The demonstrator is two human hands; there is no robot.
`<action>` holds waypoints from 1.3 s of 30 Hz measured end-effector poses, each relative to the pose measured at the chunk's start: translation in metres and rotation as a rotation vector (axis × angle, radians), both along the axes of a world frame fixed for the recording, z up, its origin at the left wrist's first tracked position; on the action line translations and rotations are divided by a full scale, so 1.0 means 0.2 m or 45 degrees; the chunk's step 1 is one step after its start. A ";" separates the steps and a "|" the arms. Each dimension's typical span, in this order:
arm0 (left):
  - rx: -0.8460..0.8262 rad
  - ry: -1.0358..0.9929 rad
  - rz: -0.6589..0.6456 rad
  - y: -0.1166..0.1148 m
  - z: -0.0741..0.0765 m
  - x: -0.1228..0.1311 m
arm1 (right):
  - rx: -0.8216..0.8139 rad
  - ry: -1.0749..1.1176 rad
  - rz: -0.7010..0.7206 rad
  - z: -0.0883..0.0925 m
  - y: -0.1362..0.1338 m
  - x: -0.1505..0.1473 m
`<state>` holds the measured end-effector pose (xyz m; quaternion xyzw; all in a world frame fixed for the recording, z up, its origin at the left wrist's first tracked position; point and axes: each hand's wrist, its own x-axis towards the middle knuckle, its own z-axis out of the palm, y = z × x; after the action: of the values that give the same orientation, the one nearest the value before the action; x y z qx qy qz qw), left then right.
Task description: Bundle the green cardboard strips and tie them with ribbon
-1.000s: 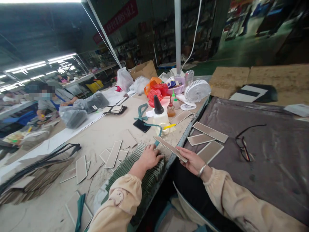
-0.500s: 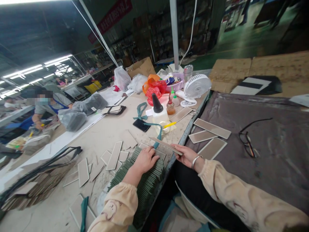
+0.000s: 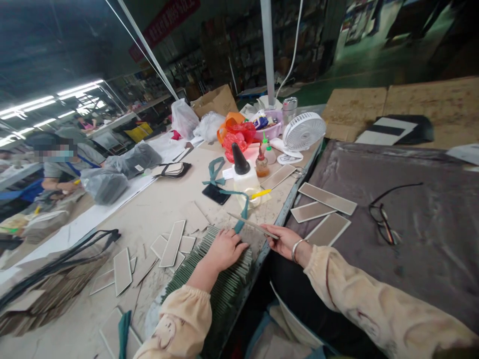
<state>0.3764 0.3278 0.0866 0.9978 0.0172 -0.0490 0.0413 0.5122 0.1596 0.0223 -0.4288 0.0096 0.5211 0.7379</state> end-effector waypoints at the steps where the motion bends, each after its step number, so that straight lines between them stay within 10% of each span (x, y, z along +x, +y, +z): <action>1: -0.036 -0.006 -0.024 0.00 0.02 -0.04 | -0.016 -0.036 0.034 0.00 0.03 0.00; 18: -0.263 -0.455 0.046 -0.02 0.02 -0.32 | -0.308 -1.499 0.617 0.02 0.27 -0.22; 31: -0.211 -1.134 1.435 -0.12 -0.10 -1.17 | -0.141 -1.940 0.635 0.01 0.33 -0.29; 35: -0.561 -1.350 1.999 -0.22 -0.21 -1.39 | -0.240 -1.978 0.676 -0.01 0.36 -0.26; 39: -0.750 -1.179 2.178 -0.29 -0.29 -1.50 | -0.415 -2.004 0.735 -0.02 0.39 -0.20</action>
<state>0.0762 0.2691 0.0279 0.5220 0.6948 0.3861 0.3092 0.4713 0.2368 0.0182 -0.7523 -0.5408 0.2310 0.2970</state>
